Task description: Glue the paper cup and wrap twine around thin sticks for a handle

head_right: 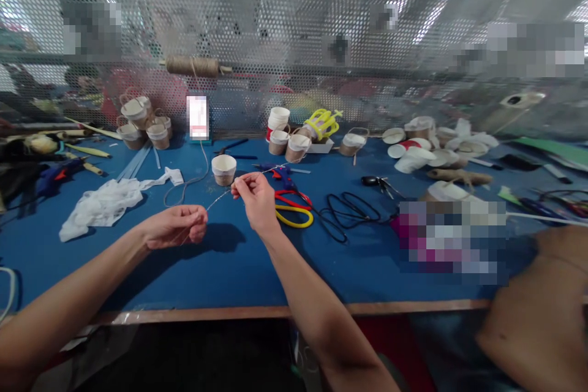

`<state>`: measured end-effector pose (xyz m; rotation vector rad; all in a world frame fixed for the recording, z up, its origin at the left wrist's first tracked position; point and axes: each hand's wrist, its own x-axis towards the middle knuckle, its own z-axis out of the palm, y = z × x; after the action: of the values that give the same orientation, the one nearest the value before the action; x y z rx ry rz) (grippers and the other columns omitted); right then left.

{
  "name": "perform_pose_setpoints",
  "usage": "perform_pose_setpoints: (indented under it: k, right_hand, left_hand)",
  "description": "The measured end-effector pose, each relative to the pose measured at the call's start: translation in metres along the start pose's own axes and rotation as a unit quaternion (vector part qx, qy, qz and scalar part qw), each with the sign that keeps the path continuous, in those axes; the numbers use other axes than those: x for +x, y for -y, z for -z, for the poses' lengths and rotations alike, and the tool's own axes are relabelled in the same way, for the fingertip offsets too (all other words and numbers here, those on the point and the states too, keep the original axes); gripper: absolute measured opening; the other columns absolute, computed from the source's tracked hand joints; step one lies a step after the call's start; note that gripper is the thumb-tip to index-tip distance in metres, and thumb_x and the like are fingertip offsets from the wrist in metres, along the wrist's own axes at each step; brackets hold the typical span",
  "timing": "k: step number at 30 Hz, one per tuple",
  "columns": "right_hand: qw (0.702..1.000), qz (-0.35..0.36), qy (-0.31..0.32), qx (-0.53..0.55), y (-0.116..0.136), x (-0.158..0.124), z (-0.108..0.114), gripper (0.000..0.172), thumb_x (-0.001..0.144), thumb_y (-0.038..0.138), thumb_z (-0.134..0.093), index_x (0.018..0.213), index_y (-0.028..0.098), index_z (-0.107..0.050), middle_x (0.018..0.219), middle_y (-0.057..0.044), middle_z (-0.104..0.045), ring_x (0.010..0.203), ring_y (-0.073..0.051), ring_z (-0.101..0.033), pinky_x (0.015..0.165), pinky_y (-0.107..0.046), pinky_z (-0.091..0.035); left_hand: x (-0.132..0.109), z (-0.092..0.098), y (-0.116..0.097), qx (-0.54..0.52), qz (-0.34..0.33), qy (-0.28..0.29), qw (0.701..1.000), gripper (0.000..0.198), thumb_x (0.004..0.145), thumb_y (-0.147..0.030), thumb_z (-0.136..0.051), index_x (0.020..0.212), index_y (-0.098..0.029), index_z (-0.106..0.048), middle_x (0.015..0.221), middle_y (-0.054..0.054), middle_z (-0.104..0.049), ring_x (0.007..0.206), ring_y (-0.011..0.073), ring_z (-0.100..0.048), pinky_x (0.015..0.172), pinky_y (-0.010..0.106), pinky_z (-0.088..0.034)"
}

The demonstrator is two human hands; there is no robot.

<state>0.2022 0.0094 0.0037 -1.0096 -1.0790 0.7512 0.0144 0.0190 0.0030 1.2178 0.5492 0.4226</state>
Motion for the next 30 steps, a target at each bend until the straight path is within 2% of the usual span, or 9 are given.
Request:
perform_pose_setpoints:
  k: [3, 6, 8, 13, 16, 21, 24, 26, 30]
  right_hand:
    - [1.0, -0.003, -0.004, -0.017, -0.001, 0.0, 0.0, 0.016, 0.07, 0.029, -0.064, 0.072, 0.018, -0.052, 0.06, 0.002, -0.06, 0.052, -0.01, -0.055, 0.051, -0.025, -0.047]
    - [0.999, -0.008, -0.011, -0.033, -0.001, 0.0, 0.001, 0.017, 0.069, 0.029, -0.066, 0.07, 0.018, -0.053, 0.058, 0.002, -0.06, 0.051, -0.01, -0.055, 0.05, -0.025, -0.046]
    - [0.999, -0.008, -0.017, -0.034, -0.002, 0.0, 0.001, 0.017, 0.069, 0.029, -0.065, 0.071, 0.018, -0.053, 0.059, 0.002, -0.06, 0.051, -0.01, -0.055, 0.05, -0.025, -0.046]
    - [1.0, -0.006, -0.017, -0.005, -0.002, 0.001, 0.001, 0.014, 0.073, 0.029, -0.061, 0.073, 0.019, -0.052, 0.063, 0.002, -0.06, 0.055, -0.01, -0.056, 0.053, -0.025, -0.047]
    - [1.0, -0.007, -0.009, 0.008, -0.002, 0.002, 0.001, 0.013, 0.073, 0.028, -0.06, 0.073, 0.019, -0.051, 0.063, 0.002, -0.06, 0.056, -0.01, -0.056, 0.053, -0.025, -0.047]
    - [1.0, -0.011, -0.011, -0.012, -0.002, 0.0, 0.001, 0.015, 0.071, 0.028, -0.063, 0.072, 0.018, -0.052, 0.06, 0.002, -0.06, 0.053, -0.01, -0.055, 0.052, -0.025, -0.047]
    - [0.999, -0.013, -0.023, -0.032, -0.002, -0.001, 0.001, 0.016, 0.069, 0.028, -0.065, 0.071, 0.017, -0.052, 0.059, 0.002, -0.06, 0.052, -0.01, -0.056, 0.051, -0.025, -0.046]
    - [0.999, -0.013, -0.029, -0.035, -0.002, -0.001, 0.0, 0.016, 0.069, 0.028, -0.065, 0.071, 0.017, -0.052, 0.06, 0.002, -0.06, 0.054, -0.01, -0.056, 0.051, -0.025, -0.046]
    - [0.999, -0.015, -0.028, -0.017, -0.003, 0.001, 0.001, 0.015, 0.072, 0.03, -0.062, 0.072, 0.018, -0.052, 0.062, 0.002, -0.06, 0.056, -0.01, -0.056, 0.053, -0.025, -0.047]
  left_hand:
    - [0.003, -0.011, 0.0, 0.142, -0.027, -0.073, 0.987, 0.025, 0.071, -0.035, -0.061, 0.064, -0.016, -0.047, 0.053, -0.004, -0.043, 0.052, 0.0097, -0.038, 0.055, 0.024, -0.03]
    - [0.003, -0.019, -0.007, 0.399, -0.092, -0.239, 0.88, 0.014, 0.071, -0.018, -0.057, 0.061, -0.017, -0.048, 0.059, 0.0, -0.047, 0.061, 0.0136, -0.043, 0.062, 0.027, -0.031]
    - [0.0, -0.018, -0.011, 0.462, -0.096, -0.267, 0.84, 0.011, 0.072, -0.016, -0.056, 0.062, -0.017, -0.049, 0.061, 0.001, -0.049, 0.065, 0.0154, -0.045, 0.065, 0.029, -0.031]
    - [-0.005, -0.001, -0.012, 0.097, -0.009, -0.058, 0.993, 0.024, 0.076, -0.04, -0.055, 0.077, -0.016, -0.053, 0.074, 0.003, -0.059, 0.062, 0.0116, -0.05, 0.061, 0.025, -0.036]
    - [-0.003, 0.004, -0.005, -0.035, 0.0, -0.01, 0.999, 0.033, 0.069, -0.045, -0.063, 0.078, -0.016, -0.052, 0.067, 0.001, -0.057, 0.059, 0.0097, -0.048, 0.059, 0.023, -0.035]
    - [0.003, -0.007, -0.001, 0.129, -0.019, -0.078, 0.988, 0.028, 0.067, -0.038, -0.064, 0.062, -0.016, -0.047, 0.053, -0.004, -0.044, 0.052, 0.0092, -0.038, 0.053, 0.023, -0.028]
    - [0.002, -0.015, -0.007, 0.389, -0.087, -0.245, 0.884, 0.018, 0.07, -0.02, -0.059, 0.058, -0.017, -0.046, 0.057, 0.0, -0.046, 0.06, 0.0134, -0.041, 0.058, 0.026, -0.029]
    - [0.0, -0.016, -0.011, 0.464, -0.104, -0.283, 0.833, 0.015, 0.071, -0.018, -0.057, 0.059, -0.018, -0.047, 0.06, 0.001, -0.049, 0.065, 0.0157, -0.043, 0.062, 0.028, -0.03]
    - [-0.004, -0.004, -0.013, 0.221, -0.031, -0.13, 0.966, 0.023, 0.077, -0.037, -0.053, 0.068, -0.016, -0.051, 0.066, 0.002, -0.055, 0.061, 0.0131, -0.046, 0.061, 0.027, -0.034]
